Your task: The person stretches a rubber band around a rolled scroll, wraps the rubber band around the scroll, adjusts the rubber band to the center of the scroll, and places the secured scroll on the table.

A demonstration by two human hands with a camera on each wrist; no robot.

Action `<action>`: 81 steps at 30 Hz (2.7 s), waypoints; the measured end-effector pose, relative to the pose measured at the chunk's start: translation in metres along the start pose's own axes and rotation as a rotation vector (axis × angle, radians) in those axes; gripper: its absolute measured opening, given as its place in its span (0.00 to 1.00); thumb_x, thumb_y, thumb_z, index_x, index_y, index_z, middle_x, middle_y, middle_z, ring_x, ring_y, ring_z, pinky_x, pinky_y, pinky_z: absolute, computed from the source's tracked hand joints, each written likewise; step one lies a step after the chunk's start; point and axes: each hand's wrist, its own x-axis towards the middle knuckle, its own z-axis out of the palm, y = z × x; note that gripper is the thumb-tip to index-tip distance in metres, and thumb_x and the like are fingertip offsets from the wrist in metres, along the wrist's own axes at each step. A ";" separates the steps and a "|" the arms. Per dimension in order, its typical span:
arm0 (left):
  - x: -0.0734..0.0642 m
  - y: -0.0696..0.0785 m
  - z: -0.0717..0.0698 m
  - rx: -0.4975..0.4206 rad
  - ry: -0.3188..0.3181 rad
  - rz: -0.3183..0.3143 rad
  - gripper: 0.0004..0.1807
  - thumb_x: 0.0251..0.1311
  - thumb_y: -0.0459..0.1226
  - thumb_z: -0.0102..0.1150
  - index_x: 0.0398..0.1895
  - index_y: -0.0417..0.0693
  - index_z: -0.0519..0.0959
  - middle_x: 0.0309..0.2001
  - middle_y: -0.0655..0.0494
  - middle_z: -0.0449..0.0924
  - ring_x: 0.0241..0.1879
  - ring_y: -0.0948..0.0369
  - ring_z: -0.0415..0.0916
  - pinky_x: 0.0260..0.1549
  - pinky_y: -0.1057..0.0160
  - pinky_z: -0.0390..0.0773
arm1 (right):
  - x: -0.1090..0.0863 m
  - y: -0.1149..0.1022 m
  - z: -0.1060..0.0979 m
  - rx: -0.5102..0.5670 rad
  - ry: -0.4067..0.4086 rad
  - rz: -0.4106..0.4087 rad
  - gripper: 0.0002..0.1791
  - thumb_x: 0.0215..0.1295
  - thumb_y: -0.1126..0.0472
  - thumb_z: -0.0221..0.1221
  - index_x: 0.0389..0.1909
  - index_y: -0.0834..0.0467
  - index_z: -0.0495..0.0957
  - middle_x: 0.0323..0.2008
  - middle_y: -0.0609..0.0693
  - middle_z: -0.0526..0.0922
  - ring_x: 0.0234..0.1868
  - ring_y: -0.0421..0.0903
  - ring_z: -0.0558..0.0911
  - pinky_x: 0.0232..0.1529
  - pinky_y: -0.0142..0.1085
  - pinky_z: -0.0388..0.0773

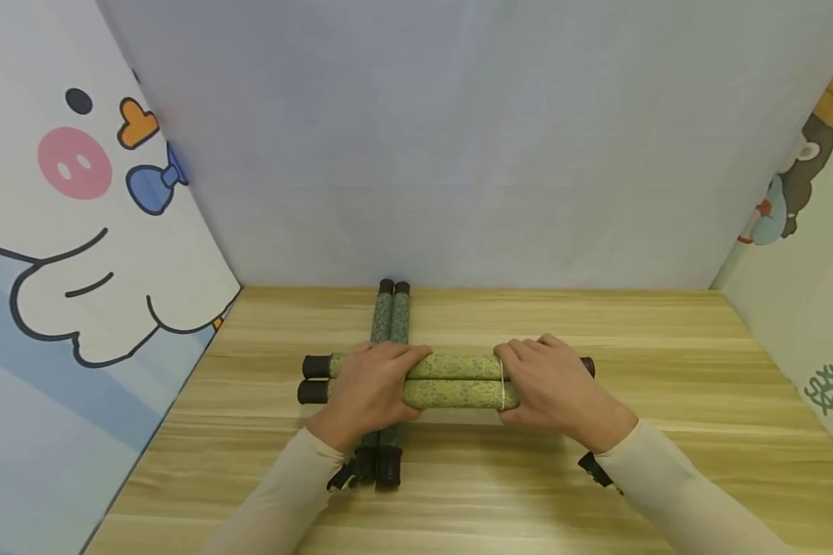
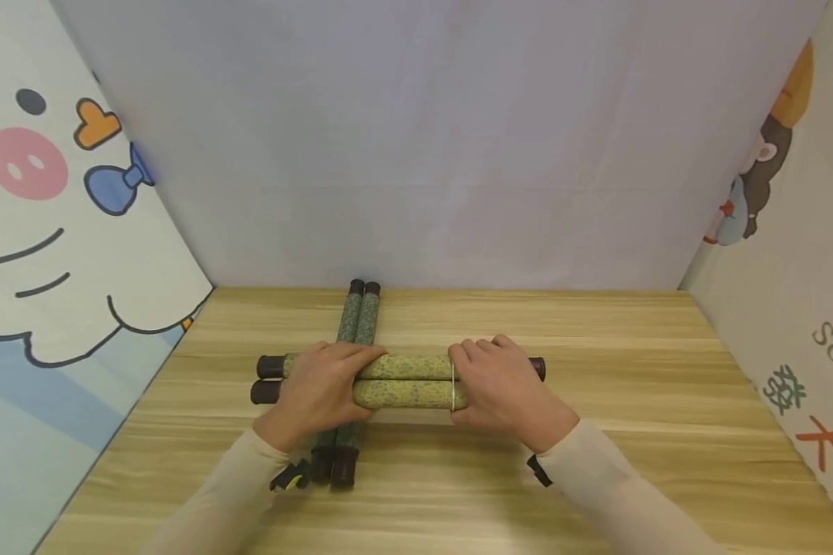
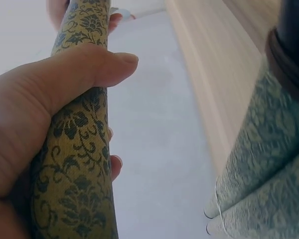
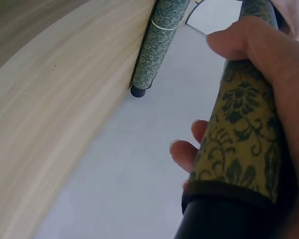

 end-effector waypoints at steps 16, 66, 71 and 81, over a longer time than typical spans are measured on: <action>0.004 0.009 0.000 0.000 -0.004 0.019 0.47 0.34 0.54 0.85 0.64 0.52 0.79 0.53 0.55 0.84 0.49 0.55 0.82 0.45 0.50 0.80 | 0.009 -0.009 -0.002 0.018 0.038 -0.035 0.45 0.43 0.35 0.74 0.58 0.59 0.76 0.43 0.50 0.84 0.44 0.51 0.84 0.49 0.50 0.80; -0.011 -0.025 -0.018 0.083 0.055 0.011 0.50 0.30 0.58 0.85 0.65 0.59 0.79 0.52 0.58 0.85 0.48 0.55 0.82 0.49 0.46 0.80 | -0.005 0.012 -0.002 -0.024 0.032 0.032 0.50 0.45 0.31 0.73 0.62 0.60 0.75 0.48 0.53 0.84 0.47 0.53 0.83 0.51 0.51 0.77; -0.009 -0.022 -0.017 0.075 0.068 0.022 0.49 0.32 0.57 0.85 0.66 0.58 0.79 0.52 0.57 0.85 0.48 0.55 0.83 0.48 0.46 0.80 | -0.002 0.011 -0.005 -0.005 0.038 0.027 0.44 0.43 0.32 0.75 0.54 0.58 0.75 0.40 0.49 0.82 0.42 0.51 0.83 0.48 0.50 0.78; -0.008 -0.017 -0.013 0.057 0.068 0.011 0.50 0.31 0.56 0.86 0.66 0.58 0.79 0.53 0.57 0.85 0.50 0.54 0.82 0.50 0.45 0.80 | 0.009 0.002 -0.010 0.012 -0.016 0.005 0.43 0.43 0.34 0.76 0.52 0.59 0.75 0.37 0.48 0.80 0.40 0.49 0.83 0.46 0.49 0.79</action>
